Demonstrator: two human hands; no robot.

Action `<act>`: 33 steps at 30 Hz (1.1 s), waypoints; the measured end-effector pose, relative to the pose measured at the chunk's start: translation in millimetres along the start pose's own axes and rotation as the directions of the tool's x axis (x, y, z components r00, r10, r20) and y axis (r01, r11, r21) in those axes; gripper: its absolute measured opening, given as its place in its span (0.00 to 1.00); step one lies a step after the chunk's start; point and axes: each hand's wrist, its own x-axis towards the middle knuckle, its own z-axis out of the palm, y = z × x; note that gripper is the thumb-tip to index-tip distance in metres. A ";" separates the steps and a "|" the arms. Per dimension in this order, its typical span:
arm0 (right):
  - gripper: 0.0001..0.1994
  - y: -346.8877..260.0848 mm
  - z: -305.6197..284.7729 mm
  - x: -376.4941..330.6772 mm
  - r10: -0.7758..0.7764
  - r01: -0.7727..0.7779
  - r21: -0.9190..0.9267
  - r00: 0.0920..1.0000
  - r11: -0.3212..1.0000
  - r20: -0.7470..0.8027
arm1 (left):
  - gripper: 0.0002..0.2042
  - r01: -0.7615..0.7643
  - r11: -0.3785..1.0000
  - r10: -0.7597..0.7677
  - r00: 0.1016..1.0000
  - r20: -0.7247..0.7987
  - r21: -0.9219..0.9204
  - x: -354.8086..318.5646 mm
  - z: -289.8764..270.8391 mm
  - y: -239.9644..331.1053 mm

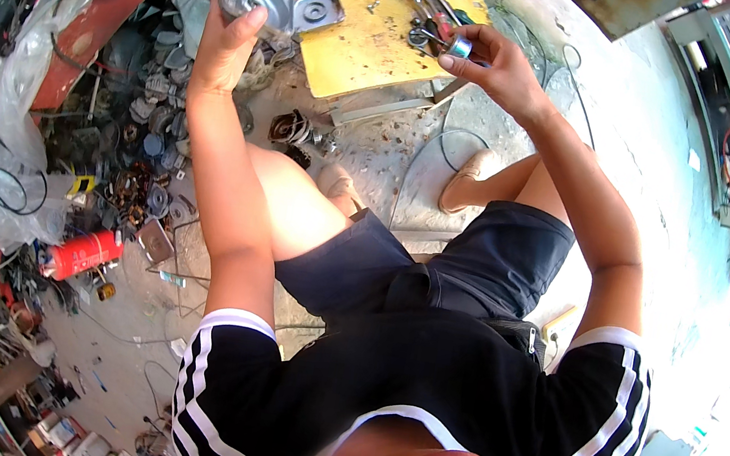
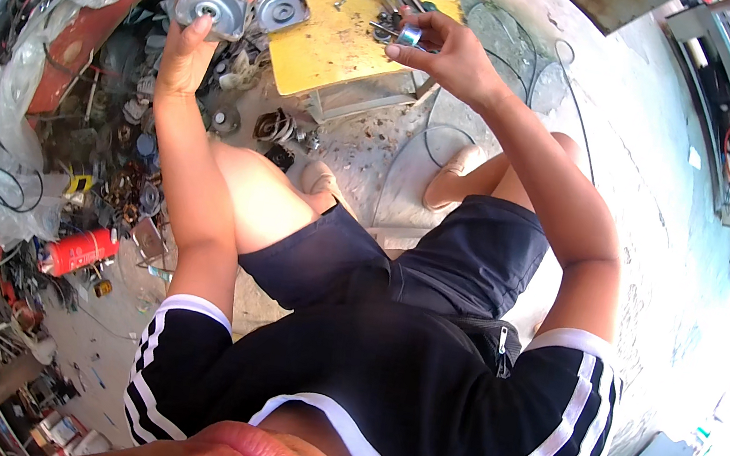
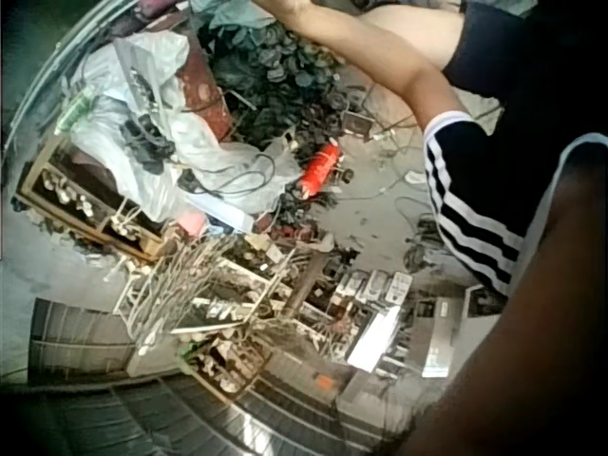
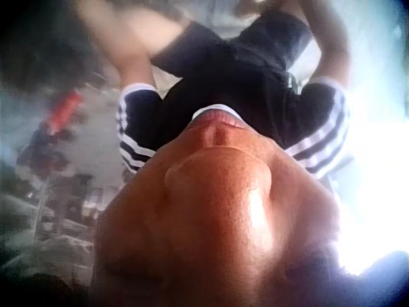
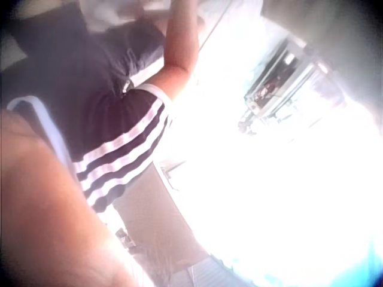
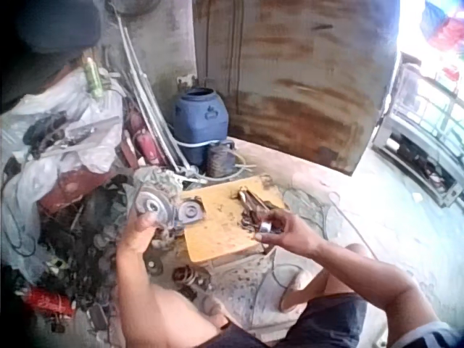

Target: The person disassembles a mechanical motor component by removing its housing and internal parts using a screwdriver and pliers on a small yellow table.

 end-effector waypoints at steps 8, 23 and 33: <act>0.19 69.1 93.9 -21.8 0.559 -0.715 0.268 0.682 0.646 0.472 | 0.29 0.006 0.995 -0.020 0.989 -0.147 -0.095 1.6 -11.5 3.9; 0.14 339.9 264.2 -9.5 0.964 -0.971 0.078 0.235 0.227 0.125 | 0.26 0.176 0.951 -0.239 0.940 -0.245 -0.253 -4.6 -12.8 -9.1; 0.13 424.8 298.4 16.2 0.957 -0.957 0.219 0.231 0.190 0.178 | 0.39 0.047 0.925 -0.153 0.954 -0.256 -0.376 33.1 1.6 5.7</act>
